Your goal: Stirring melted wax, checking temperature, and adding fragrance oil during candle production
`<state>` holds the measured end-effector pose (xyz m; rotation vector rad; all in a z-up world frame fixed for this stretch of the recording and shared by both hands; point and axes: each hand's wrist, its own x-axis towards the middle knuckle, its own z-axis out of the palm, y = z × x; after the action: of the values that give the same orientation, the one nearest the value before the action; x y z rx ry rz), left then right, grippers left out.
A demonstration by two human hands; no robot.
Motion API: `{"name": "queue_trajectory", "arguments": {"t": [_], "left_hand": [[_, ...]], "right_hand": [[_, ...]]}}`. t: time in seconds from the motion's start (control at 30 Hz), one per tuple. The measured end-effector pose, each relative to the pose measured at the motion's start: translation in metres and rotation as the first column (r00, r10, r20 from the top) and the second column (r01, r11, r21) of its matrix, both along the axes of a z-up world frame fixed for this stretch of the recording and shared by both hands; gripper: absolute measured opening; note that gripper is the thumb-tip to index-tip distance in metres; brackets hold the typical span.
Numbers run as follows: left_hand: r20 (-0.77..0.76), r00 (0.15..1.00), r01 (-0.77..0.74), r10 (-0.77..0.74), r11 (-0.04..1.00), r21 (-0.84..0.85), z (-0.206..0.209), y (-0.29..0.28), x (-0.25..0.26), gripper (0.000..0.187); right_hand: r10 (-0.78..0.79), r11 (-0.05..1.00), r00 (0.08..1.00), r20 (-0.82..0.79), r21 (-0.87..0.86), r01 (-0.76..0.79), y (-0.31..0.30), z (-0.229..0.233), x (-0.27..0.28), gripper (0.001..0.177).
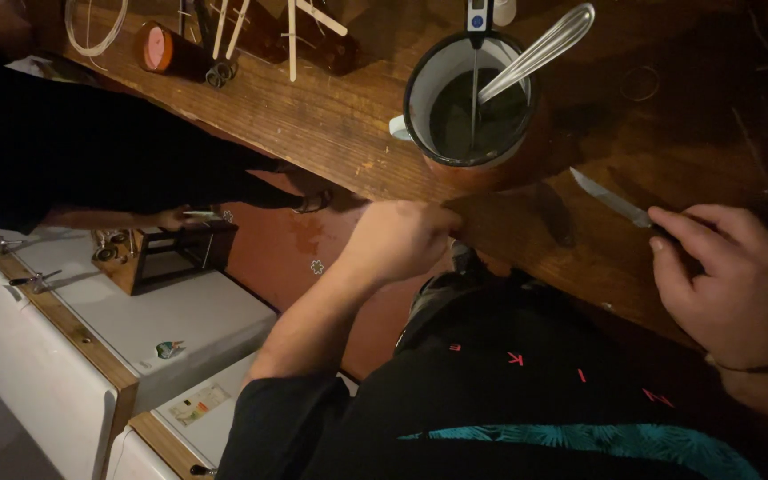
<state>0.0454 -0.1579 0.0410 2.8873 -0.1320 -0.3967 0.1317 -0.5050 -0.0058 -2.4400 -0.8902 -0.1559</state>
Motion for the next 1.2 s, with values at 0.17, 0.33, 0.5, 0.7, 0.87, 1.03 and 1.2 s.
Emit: {"name": "queue_trajectory", "arguments": {"t": [0.17, 0.33, 0.5, 0.7, 0.87, 1.03, 1.2], "left_hand": [[-0.071, 0.956, -0.268, 0.285, 0.745, -0.612, 0.045, 0.021, 0.003, 0.02], [-0.077, 0.865, -0.389, 0.496, 0.565, -0.728, 0.097, 0.026, 0.022, 0.017], [0.071, 0.85, -0.385, 0.522, 0.707, -0.594, 0.121, 0.02, 0.055, 0.014], [0.208, 0.913, -0.217, 0.352, 0.848, -0.483, 0.11, 0.026, 0.073, 0.011], [0.102, 0.929, -0.252, 0.356, 0.809, -0.531, 0.113, 0.025, 0.085, 0.002], [-0.063, 0.914, -0.34, 0.401, 0.67, -0.66, 0.119, 0.027, 0.089, 0.008], [-0.122, 0.881, -0.384, 0.456, 0.541, -0.748, 0.118, 0.028, 0.09, 0.003]], "right_hand": [[-0.043, 0.999, 0.999, 0.021, -0.026, 0.044, -0.002, -0.005, -0.003, 0.027], [-0.041, 0.998, 0.998, 0.041, -0.046, 0.042, -0.003, -0.011, -0.004, 0.024], [-0.069, 0.997, 0.997, 0.034, -0.03, 0.07, -0.002, -0.008, -0.004, 0.028], [-0.045, 0.999, 0.998, 0.032, -0.003, 0.045, -0.006, -0.011, -0.002, 0.027], [-0.029, 0.996, 1.0, -0.003, 0.086, 0.029, -0.004, 0.016, -0.003, 0.03], [-0.05, 0.997, 0.996, 0.072, 0.065, 0.045, 0.004, 0.075, -0.011, 0.03], [0.104, 0.984, 0.987, 0.126, 0.134, -0.121, 0.04, 0.118, -0.004, 0.036]]}}
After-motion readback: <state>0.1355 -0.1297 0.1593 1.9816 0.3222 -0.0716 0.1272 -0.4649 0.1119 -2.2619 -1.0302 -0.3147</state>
